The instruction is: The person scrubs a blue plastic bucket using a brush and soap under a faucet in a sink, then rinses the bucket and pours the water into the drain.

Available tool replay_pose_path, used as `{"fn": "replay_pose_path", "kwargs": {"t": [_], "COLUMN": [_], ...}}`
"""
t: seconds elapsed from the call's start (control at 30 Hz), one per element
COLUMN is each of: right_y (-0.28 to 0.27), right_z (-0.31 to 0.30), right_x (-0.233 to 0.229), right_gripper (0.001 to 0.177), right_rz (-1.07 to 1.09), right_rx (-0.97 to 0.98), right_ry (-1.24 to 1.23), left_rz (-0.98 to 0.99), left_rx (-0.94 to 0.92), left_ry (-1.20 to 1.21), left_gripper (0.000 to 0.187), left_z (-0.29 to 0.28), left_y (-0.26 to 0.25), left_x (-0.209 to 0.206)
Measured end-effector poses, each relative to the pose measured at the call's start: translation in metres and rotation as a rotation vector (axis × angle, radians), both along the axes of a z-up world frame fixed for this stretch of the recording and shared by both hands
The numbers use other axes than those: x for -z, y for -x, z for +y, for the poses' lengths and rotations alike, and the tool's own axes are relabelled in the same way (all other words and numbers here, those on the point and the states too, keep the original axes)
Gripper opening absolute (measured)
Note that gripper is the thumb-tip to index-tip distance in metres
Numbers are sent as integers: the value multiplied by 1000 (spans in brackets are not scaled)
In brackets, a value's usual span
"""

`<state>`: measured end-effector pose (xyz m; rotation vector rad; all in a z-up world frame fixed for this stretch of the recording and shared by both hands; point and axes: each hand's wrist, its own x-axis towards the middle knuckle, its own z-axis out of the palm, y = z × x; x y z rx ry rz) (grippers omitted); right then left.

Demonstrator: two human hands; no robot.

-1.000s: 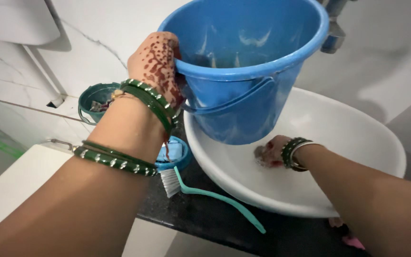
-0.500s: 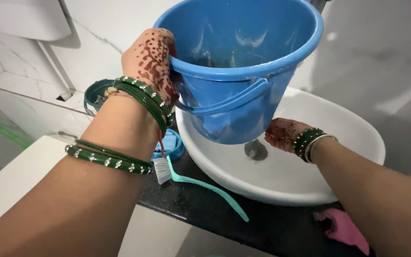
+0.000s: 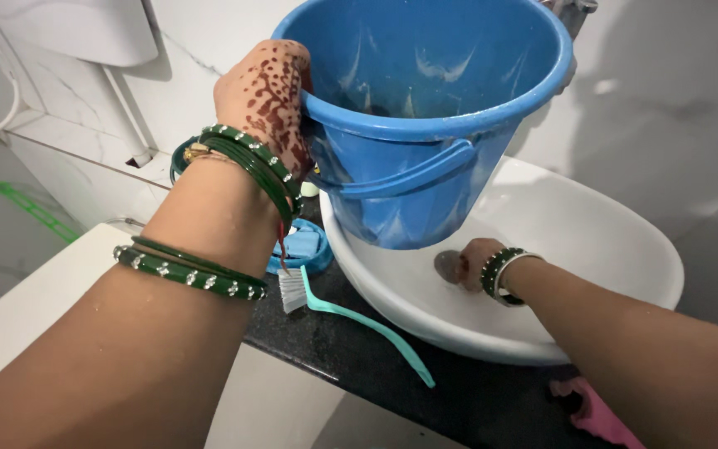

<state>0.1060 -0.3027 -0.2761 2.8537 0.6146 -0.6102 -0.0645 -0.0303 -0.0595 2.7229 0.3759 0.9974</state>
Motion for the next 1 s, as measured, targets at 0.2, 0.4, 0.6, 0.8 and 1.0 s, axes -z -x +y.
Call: {"fn": "replay_pose_path", "kwargs": {"t": [0.2,0.4,0.6,0.8,1.0], "right_y": [-5,-39,-41,-24,-7], "right_z": [-7,-27,-3,13,22], "right_x": [-8,14,33,54,30], "right_gripper": [29,25,18,18,20], "right_rz": [195,524,102,-339,-189], "right_rx": [258,717,360,-179,-264], "right_ry": [-161,-993,-385,-81,-10], "left_rz": [73,-235,153,215,251], "left_rx": [-27,52,-73,-94,-118], "left_ry": [-104,1322,-52,-40,-96], "left_gripper": [41,21,42,47,46], "left_z": [-5,-11,-16,-31,-33], "left_y": [5,-9,7,5,3], "left_x": [-16,-19,-21,-25,-24]}}
